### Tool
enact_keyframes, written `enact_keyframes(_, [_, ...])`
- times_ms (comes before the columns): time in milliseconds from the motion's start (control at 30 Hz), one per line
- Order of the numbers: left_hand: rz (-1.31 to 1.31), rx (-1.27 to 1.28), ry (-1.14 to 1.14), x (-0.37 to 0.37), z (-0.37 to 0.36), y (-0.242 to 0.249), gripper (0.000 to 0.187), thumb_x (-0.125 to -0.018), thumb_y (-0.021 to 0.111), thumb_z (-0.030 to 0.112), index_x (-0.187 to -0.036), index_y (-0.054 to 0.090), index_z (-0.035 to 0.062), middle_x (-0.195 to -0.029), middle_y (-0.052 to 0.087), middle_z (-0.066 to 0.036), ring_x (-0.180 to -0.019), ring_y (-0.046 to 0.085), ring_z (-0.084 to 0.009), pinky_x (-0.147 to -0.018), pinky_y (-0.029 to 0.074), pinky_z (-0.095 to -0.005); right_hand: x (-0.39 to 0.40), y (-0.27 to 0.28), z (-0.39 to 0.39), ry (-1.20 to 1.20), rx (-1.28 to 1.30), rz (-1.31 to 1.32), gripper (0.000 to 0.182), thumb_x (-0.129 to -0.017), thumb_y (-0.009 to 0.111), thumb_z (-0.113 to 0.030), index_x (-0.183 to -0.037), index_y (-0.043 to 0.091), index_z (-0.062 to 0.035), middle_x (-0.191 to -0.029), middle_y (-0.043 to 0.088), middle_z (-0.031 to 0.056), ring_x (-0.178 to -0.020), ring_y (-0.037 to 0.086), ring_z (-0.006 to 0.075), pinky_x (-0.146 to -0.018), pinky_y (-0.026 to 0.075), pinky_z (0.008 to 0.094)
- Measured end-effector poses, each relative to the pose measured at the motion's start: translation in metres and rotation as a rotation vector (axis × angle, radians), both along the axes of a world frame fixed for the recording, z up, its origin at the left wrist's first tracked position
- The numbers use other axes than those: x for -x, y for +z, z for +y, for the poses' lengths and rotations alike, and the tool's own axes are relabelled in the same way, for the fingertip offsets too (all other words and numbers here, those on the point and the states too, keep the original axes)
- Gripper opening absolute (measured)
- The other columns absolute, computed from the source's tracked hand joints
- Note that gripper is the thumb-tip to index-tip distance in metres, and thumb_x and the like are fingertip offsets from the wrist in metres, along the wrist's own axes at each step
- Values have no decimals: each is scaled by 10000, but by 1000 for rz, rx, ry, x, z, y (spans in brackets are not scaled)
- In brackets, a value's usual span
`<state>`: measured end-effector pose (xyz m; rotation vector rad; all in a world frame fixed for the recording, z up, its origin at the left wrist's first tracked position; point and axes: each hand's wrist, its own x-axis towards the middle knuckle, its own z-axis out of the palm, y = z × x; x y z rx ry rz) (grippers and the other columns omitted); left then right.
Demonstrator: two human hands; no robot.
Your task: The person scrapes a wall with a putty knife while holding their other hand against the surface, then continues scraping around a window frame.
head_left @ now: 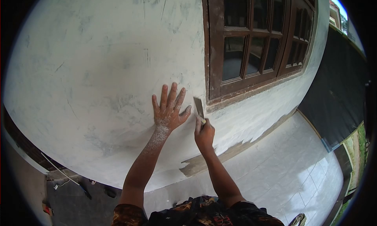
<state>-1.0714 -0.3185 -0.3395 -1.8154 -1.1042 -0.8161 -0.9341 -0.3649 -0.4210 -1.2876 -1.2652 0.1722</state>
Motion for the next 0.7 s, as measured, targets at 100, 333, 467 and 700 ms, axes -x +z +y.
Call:
enact_keyframes(100, [-2,9,-2,0,0,0,760,-780,638,547,-1432,409,229,-1553,228,-105,-1447,130,-337,-1108,-3,-639,2,-12,-11,1,81,36,274,-932,574,-225,-854,570,38,-641,604,244,-596,618,412,-549,480,459])
enact_keyframes(333, [-7,32,-10,1,-2,-1,755,-779,639,538,-1430,414,228,-1547,246,-108,-1447,138,-335,-1108,3,-639,3,20,5,-4,-9,11,271,-928,576,-218,-880,577,49,-671,608,260,-641,619,434,-576,482,470])
enact_keyframes(467, [-9,15,-7,0,-1,0,753,-778,642,530,-1429,415,229,-1549,241,-105,-1447,139,-332,-1108,8,-639,4,-2,-8,6,93,47,275,-931,574,-225,-885,577,46,-671,608,262,-632,616,436,-577,482,471])
enact_keyframes(700, [-19,31,-29,1,-3,0,750,-779,649,511,-1432,408,231,-1553,231,-101,-1448,136,-332,-1114,13,-629,4,47,3,-4,-21,1,290,-937,568,-244,-891,578,42,-671,615,250,-638,625,425,-573,483,475])
